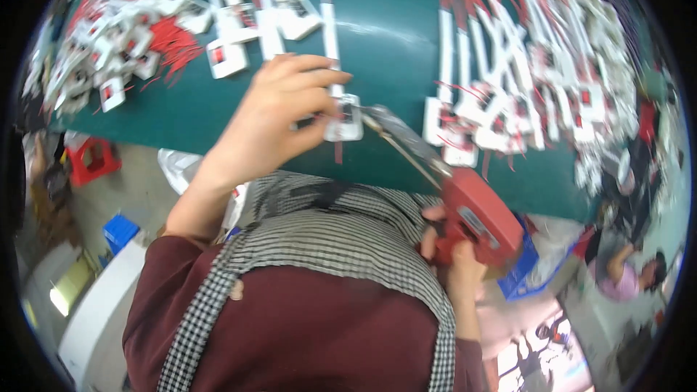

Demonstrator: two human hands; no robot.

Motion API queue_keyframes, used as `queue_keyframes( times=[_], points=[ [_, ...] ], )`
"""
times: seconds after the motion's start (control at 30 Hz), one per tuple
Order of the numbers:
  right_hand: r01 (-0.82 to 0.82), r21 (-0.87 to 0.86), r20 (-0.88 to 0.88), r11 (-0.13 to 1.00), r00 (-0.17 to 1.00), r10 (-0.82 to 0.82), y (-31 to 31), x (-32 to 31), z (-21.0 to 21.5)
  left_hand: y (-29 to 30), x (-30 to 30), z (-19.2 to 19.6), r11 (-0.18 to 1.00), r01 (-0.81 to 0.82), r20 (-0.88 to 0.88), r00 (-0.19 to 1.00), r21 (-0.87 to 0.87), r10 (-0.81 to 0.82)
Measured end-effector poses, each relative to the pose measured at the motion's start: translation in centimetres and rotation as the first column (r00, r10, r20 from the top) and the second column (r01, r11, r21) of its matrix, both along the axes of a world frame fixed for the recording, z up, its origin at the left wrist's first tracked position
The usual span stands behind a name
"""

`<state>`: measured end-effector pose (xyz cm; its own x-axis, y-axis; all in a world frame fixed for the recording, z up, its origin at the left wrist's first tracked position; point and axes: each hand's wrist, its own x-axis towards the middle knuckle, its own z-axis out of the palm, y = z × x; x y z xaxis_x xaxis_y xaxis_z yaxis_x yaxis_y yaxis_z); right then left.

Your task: The person solders wires onto small electronic components housed in white plastic with red switches, using a soldering iron.

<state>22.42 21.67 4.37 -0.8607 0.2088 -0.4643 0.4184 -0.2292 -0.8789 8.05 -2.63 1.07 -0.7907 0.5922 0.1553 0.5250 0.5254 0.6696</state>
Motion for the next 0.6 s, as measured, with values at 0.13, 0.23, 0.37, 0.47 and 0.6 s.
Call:
queue_keyframes(
  times=[0.13,0.23,0.37,0.47,0.6],
  points=[
    [0.050,0.038,-0.065,0.998,0.997,-0.047,0.6,0.5,-0.7,-0.7,-0.3,-0.1,0.973,-0.081,0.025,0.997,0.217,0.077],
    [0.090,0.107,-0.107,0.990,0.991,-0.079,0.6,0.5,-1.0,-5.2,-0.9,-0.5,0.826,-0.551,-0.076,0.824,0.117,0.561],
    [0.069,0.074,-0.111,0.995,0.992,-0.060,0.6,0.5,-1.1,-10.3,-1.8,-2.2,0.697,-0.701,-0.400,0.687,-0.148,0.606],
    [0.075,0.081,-0.104,0.994,0.992,-0.066,0.1,0.2,-0.7,-11.0,-2.9,-2.4,0.740,-0.650,-0.356,0.741,-0.171,0.569],
    [0.054,0.085,-0.100,0.995,0.994,-0.045,0.0,0.1,-0.2,-11.9,-3.6,-2.0,0.821,-0.564,-0.234,0.813,-0.089,0.533]
  ],
)
